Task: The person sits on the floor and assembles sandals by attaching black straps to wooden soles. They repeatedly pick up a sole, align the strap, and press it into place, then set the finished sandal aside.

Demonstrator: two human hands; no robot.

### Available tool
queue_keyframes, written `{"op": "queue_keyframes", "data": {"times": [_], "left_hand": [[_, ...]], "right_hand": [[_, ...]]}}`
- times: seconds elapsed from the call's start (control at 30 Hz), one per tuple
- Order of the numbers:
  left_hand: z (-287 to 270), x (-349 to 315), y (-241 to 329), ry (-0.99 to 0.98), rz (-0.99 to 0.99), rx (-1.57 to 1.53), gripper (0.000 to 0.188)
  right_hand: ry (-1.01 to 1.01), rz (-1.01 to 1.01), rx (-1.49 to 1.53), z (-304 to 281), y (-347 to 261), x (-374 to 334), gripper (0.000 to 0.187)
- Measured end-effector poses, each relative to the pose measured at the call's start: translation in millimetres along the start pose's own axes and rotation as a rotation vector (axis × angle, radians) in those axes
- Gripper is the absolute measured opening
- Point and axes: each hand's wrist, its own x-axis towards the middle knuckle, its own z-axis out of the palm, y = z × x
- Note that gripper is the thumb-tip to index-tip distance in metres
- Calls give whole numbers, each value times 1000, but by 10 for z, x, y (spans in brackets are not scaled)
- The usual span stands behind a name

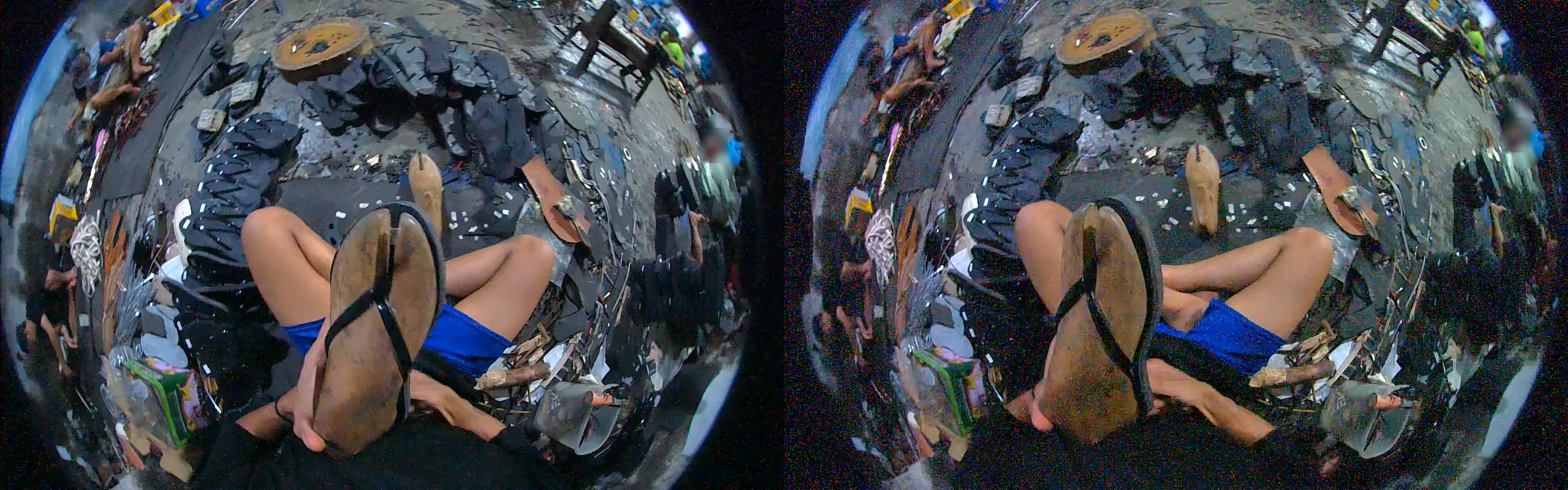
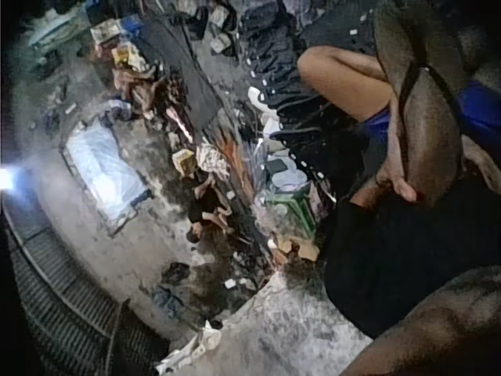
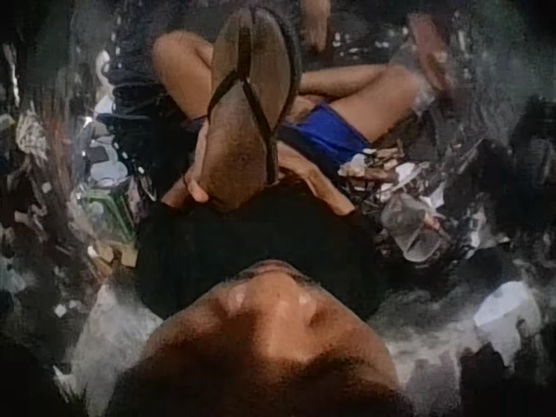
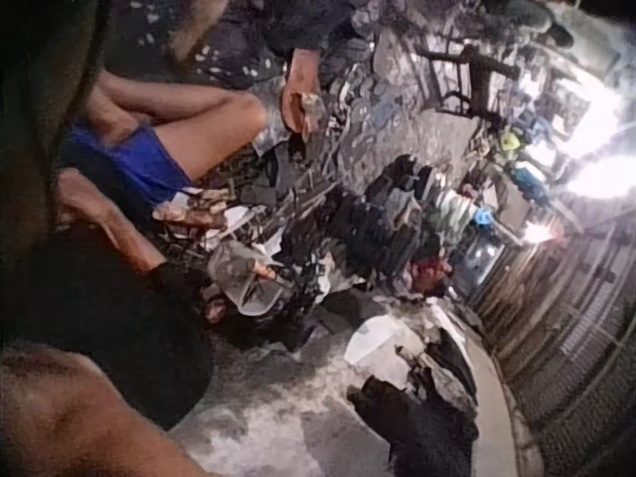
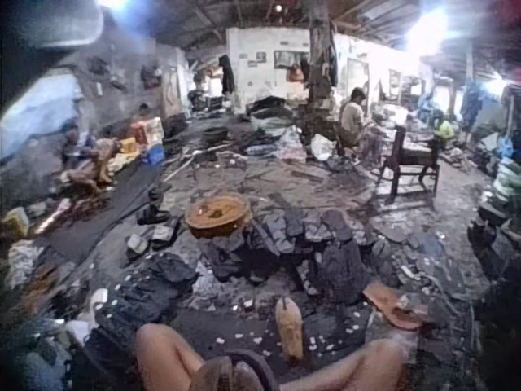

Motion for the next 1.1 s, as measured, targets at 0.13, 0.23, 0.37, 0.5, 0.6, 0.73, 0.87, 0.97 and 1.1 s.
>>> {"op": "queue_keyframes", "data": {"times": [0.13, 0.23, 0.37, 0.5, 0.6, 0.73, 0.87, 0.97, 1.1], "left_hand": [[63, 87, 75, -25, 91, 173, 142], [176, 426, 293, -40, 302, 627, 136], [219, 572, 196, 199, 311, 1195, 87], [-81, 719, 339, 91, 528, 1463, 27], [31, 513, 129, 102, -222, 935, 26], [10, 252, -276, -69, -20, 771, 28], [26, 39, -332, -39, -282, 489, 28], [38, -60, -283, -18, -473, 184, 28], [17, 25, -185, -90, -691, 52, 28]], "right_hand": [[129, -145, -236, -33, 47, 216, 52], [135, -360, -70, -129, -185, 261, 89], [50, -330, 49, -3, -483, 241, 105], [186, -251, 328, -127, -290, 64, 100], [262, -229, 573, -140, -135, -211, 95], [387, -267, 663, 26, -141, -404, 88], [361, -298, 729, 17, -136, -463, 82], [224, -350, 811, 45, -154, -446, 84], [219, -363, 718, 31, -175, -435, 86]]}}
